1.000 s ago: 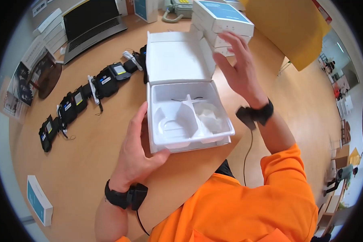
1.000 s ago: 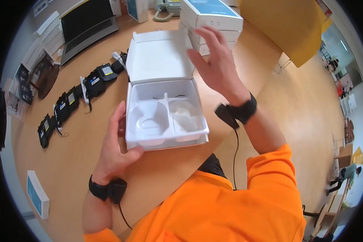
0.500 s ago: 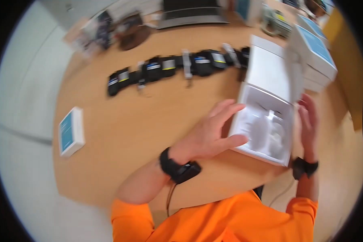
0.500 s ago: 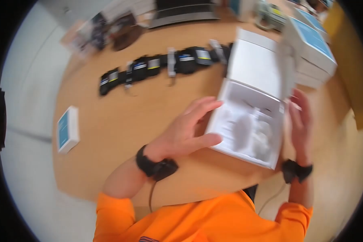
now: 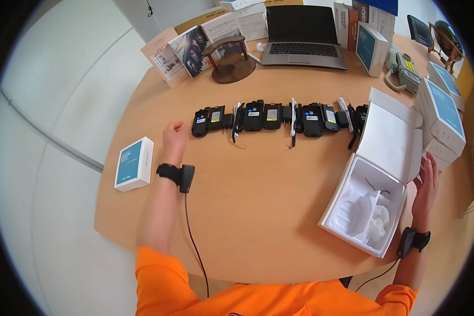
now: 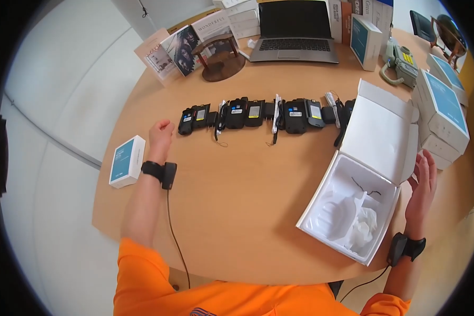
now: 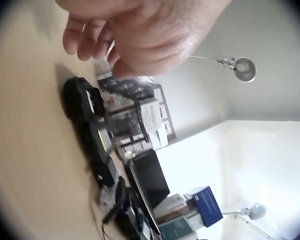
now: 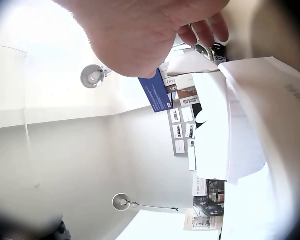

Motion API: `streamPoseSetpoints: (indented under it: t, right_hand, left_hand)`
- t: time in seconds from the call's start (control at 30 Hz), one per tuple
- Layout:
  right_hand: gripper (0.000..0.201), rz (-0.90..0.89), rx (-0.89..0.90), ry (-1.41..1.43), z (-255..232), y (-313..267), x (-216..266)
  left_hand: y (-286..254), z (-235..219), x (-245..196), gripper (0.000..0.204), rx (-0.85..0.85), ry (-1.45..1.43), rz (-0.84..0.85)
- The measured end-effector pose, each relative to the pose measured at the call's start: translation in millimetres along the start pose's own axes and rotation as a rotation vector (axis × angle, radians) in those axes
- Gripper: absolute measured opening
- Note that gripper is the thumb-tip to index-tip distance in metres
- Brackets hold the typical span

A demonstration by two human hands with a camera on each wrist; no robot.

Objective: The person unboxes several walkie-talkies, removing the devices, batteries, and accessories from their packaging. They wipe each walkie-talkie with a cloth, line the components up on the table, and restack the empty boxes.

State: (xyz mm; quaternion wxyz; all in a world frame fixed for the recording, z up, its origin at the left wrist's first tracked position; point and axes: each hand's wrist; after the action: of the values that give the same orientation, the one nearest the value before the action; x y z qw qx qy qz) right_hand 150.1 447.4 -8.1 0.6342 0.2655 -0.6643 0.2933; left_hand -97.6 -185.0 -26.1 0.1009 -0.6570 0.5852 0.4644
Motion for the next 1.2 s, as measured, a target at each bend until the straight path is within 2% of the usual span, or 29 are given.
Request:
streamPoseSetpoints:
  t: [0.07,0.27,0.4,0.5,0.53,0.57,0.67,0.77,0.8,0.83,0.87,0.9,1.0,1.07,1.17,1.2]
  right_hand:
    - [0.046,-0.088,-0.017,0.006,-4,-4,-1]
    - [0.039,-0.380,-0.080,-0.179,-20,-40,26]
    - [0.037,-0.545,-0.062,-0.296,-14,-66,59]
    - [0.038,-0.687,0.086,-0.333,10,-77,82]
    - [0.033,-0.732,0.125,-0.325,27,-89,95]
    - [0.030,-0.724,0.240,-0.391,44,-99,108]
    - [0.022,-0.699,0.546,-0.570,112,-123,137]
    - [0.019,-0.620,0.797,-0.715,207,-139,147]
    - [0.021,-0.701,0.808,-0.804,239,-135,143]
    - [0.024,-0.785,0.815,-0.890,272,-128,136]
    - [0.027,-0.821,0.787,-0.942,306,-122,125]
    - [0.030,-0.858,0.754,-0.990,339,-115,114]
    - [0.038,-0.898,0.562,-1.142,425,-95,76]
    - [0.043,-0.918,0.422,-1.213,462,-95,58]
    - [0.049,-0.828,0.313,-1.344,496,-115,44]
    - [0.050,-0.796,0.304,-1.368,506,-115,36]
  left_hand:
    - [12,3,6,0.043,0.069,0.072,-0.077]
    - [39,30,20,0.045,0.288,0.037,-0.090]
    - [31,25,8,0.040,0.243,-0.054,-0.110]
    - [13,13,-1,0.033,0.118,-0.275,-0.230]
    - [4,3,-10,0.029,0.068,-0.341,-0.285]
    - [-4,-4,-11,0.026,0.018,-0.404,-0.337]
    - [-22,-26,17,0.031,0.107,-1.024,-0.417]
    - [-67,-51,-10,0.033,0.092,-1.305,-0.524]
    - [-82,-58,-12,0.036,0.139,-1.311,-0.497]
    - [-98,-66,-15,0.039,0.185,-1.315,-0.467]
    - [-112,-70,-21,0.037,0.163,-1.374,-0.539]
    - [-122,-71,-15,0.038,0.205,-1.435,-0.519]
    - [-132,-72,-6,0.034,0.204,-1.499,-0.435]
    - [-129,-76,-4,0.035,0.151,-1.469,-0.451]
    - [-119,-81,9,0.043,0.219,-1.684,-0.385]
    - [-119,-79,12,0.047,0.203,-1.688,-0.411]
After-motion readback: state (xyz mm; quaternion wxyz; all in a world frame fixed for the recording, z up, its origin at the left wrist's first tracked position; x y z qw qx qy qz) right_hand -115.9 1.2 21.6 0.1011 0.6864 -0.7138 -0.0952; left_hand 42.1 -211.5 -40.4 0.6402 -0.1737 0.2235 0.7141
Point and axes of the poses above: each hand's wrist, its own y-axis towards the middle knuckle, its own z-axis out of the palm, x = y × z, and after that the axes turned 11 degrees about z, right-handed
